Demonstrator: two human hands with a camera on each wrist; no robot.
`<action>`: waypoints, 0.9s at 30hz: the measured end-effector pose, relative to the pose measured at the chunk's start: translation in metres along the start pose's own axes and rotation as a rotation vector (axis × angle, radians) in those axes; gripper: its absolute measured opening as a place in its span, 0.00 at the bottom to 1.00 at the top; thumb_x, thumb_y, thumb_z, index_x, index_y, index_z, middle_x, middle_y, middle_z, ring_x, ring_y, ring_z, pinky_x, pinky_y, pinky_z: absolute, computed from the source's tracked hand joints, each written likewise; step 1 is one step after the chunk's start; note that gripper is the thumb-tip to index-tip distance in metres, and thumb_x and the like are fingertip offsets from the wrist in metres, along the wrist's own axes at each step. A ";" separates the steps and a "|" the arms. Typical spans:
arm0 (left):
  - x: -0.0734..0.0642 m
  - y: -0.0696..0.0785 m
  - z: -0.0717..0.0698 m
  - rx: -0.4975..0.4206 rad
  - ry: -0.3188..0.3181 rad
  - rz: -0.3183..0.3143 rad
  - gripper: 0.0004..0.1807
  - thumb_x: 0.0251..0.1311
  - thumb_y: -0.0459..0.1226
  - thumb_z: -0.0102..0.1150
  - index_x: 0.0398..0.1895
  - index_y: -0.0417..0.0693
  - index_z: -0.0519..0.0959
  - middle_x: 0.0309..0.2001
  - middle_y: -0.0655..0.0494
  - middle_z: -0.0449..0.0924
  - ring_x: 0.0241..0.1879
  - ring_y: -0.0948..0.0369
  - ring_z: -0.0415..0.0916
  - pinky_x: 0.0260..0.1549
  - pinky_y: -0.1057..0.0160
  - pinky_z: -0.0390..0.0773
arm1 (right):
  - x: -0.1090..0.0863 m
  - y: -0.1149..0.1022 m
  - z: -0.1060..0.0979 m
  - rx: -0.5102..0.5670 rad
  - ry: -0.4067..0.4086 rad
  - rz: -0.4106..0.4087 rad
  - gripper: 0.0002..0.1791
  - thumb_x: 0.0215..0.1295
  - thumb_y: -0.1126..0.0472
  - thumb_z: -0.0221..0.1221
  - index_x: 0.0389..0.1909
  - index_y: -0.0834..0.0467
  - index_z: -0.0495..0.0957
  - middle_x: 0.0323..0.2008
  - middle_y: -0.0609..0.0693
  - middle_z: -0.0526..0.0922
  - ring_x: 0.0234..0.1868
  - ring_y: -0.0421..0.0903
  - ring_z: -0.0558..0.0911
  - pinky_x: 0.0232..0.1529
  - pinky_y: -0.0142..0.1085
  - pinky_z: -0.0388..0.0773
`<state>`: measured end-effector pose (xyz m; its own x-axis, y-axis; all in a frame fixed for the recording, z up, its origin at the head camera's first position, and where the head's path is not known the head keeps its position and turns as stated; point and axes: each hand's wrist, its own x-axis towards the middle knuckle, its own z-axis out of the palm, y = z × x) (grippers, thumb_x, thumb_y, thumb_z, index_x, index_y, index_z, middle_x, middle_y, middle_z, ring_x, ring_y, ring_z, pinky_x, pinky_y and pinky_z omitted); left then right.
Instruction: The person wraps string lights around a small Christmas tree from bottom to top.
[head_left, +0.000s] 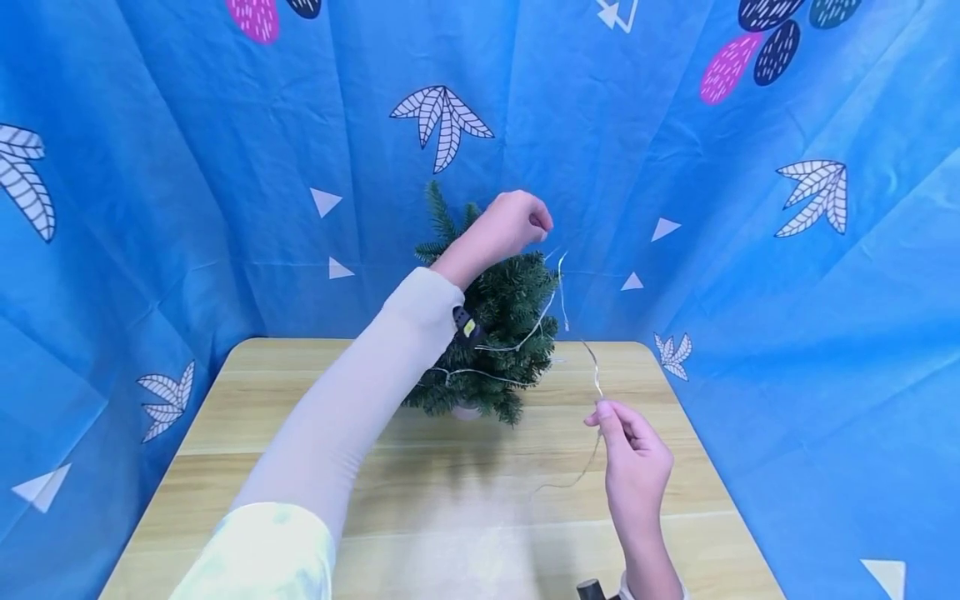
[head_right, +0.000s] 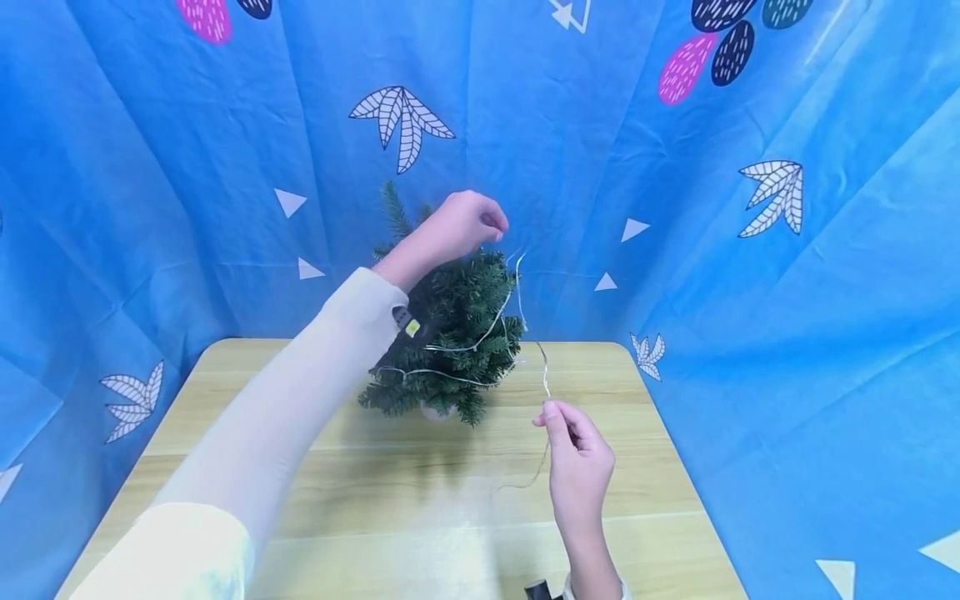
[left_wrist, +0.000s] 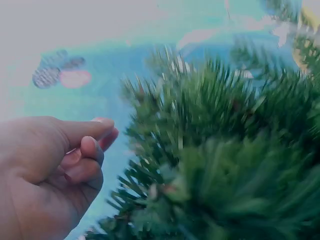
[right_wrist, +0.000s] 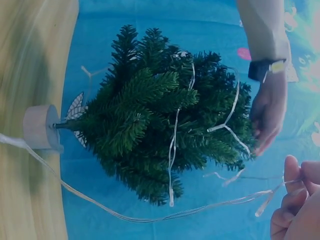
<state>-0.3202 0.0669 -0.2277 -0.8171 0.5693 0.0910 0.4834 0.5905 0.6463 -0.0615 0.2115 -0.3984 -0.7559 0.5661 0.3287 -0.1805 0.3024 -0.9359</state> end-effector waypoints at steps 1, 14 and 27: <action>-0.006 0.002 0.002 -0.017 0.006 0.021 0.11 0.73 0.37 0.57 0.54 0.48 0.83 0.53 0.56 0.82 0.51 0.61 0.77 0.50 0.63 0.78 | 0.000 0.000 0.000 -0.002 0.000 -0.002 0.10 0.70 0.52 0.63 0.38 0.55 0.88 0.28 0.43 0.87 0.22 0.40 0.69 0.24 0.33 0.65; -0.090 0.006 0.055 -0.301 -0.010 0.199 0.10 0.69 0.43 0.63 0.51 0.57 0.84 0.44 0.63 0.84 0.33 0.53 0.77 0.30 0.64 0.77 | 0.001 0.000 -0.002 0.001 -0.003 -0.007 0.10 0.70 0.53 0.63 0.38 0.55 0.88 0.28 0.44 0.87 0.19 0.39 0.66 0.25 0.31 0.66; -0.116 -0.003 0.109 -0.372 -0.093 0.287 0.14 0.68 0.39 0.63 0.55 0.55 0.84 0.41 0.64 0.83 0.22 0.64 0.69 0.22 0.69 0.70 | -0.002 -0.004 -0.003 0.017 -0.003 -0.057 0.09 0.71 0.56 0.63 0.38 0.57 0.88 0.28 0.44 0.87 0.18 0.39 0.62 0.21 0.34 0.61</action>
<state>-0.1921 0.0616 -0.3226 -0.6268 0.7386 0.2483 0.5267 0.1668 0.8336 -0.0573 0.2118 -0.3953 -0.7460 0.5460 0.3813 -0.2341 0.3211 -0.9177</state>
